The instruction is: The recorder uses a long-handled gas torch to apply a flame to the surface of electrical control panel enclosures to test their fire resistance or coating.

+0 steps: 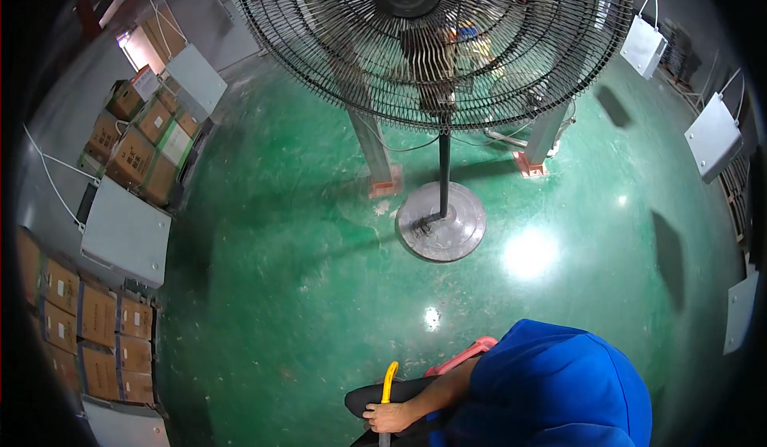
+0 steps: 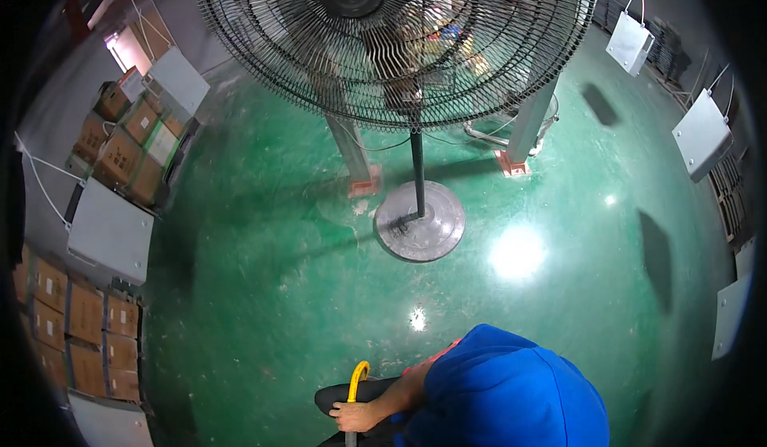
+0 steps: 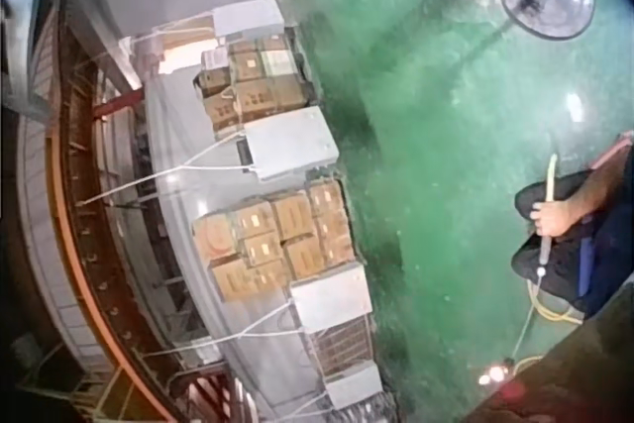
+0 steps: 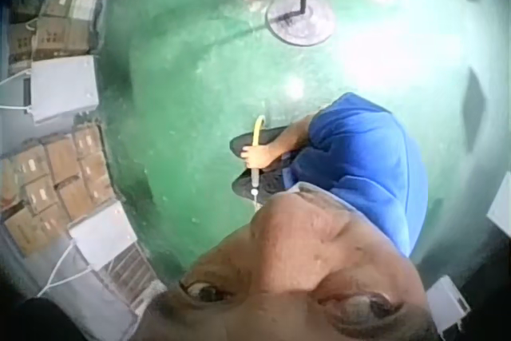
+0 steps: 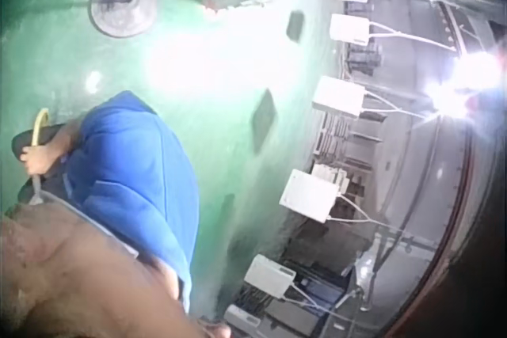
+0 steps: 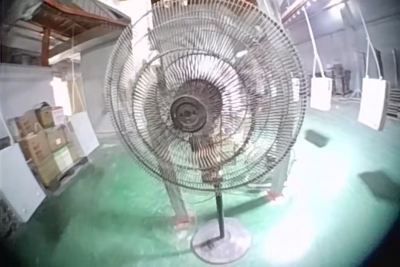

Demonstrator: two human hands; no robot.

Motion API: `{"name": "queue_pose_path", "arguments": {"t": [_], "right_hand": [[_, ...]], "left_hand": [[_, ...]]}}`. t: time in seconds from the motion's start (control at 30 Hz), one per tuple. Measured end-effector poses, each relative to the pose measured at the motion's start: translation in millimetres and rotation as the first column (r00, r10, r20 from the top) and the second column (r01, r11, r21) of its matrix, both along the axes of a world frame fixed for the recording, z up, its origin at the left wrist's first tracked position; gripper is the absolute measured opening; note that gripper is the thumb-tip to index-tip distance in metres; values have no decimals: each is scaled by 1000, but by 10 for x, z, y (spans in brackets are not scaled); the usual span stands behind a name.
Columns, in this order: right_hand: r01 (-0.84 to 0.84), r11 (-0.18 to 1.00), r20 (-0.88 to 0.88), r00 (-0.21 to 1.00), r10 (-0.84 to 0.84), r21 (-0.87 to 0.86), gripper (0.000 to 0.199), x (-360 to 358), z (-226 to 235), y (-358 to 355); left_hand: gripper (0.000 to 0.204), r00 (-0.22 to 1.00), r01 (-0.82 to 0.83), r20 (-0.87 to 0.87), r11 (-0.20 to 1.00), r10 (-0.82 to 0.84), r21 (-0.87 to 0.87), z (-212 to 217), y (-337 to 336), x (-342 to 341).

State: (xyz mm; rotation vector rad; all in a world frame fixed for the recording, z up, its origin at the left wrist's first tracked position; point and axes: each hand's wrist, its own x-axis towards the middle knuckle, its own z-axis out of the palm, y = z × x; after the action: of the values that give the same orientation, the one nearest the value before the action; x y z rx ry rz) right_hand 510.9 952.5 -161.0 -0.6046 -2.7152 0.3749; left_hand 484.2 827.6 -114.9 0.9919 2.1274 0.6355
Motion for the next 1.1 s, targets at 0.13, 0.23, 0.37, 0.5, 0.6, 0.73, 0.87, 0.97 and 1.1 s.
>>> {"name": "queue_pose_path", "arguments": {"t": [0.13, 0.23, 0.37, 0.5, 0.6, 0.73, 0.87, 0.97, 1.1], "right_hand": [[6, 999, -8, 1000, -6, -32, 17, 7, 25, -9], [5, 999, -6, 1000, -5, -34, 17, -7, 15, -16], [-2, 999, -1, 1000, 2, -33, 17, 27, 50, 15], [-13, 998, 66, 998, 17, -66, 21, 17, 45, 18], [1, 999, 60, 998, 2, -51, 20, -22, 66, -43], [-9, 1000, 50, 999, 10, -29, 19, -47, 54, -95], [-7, 1000, 27, 1000, 7, -2, 15, -111, -9, -156], [-1, 996, -18, 1000, -1, -87, 12, -40, 173, -123], [33, 997, 141, 990, -22, -76, 14, 74, 363, -24]], "left_hand": [[34, 1000, 4, -17, 1000, -4, -22, -30, 8, 4], [33, 1000, 7, -26, 999, -8, -34, -69, 6, -4], [32, 1000, 10, -27, 999, -11, -41, -133, 0, -16], [31, 999, 30, -43, 998, -32, -47, -195, -20, -52], [31, 997, 50, -58, 997, -53, -50, -230, -46, -72], [31, 997, 45, -66, 997, -49, -59, -322, -145, -101], [32, 997, -25, -80, 994, 17, -104, -462, -517, -301], [32, 985, -149, -114, 968, 128, -203, -605, -1338, -577], [34, 905, -423, -134, 886, 404, -188, -634, -2541, -802]]}}
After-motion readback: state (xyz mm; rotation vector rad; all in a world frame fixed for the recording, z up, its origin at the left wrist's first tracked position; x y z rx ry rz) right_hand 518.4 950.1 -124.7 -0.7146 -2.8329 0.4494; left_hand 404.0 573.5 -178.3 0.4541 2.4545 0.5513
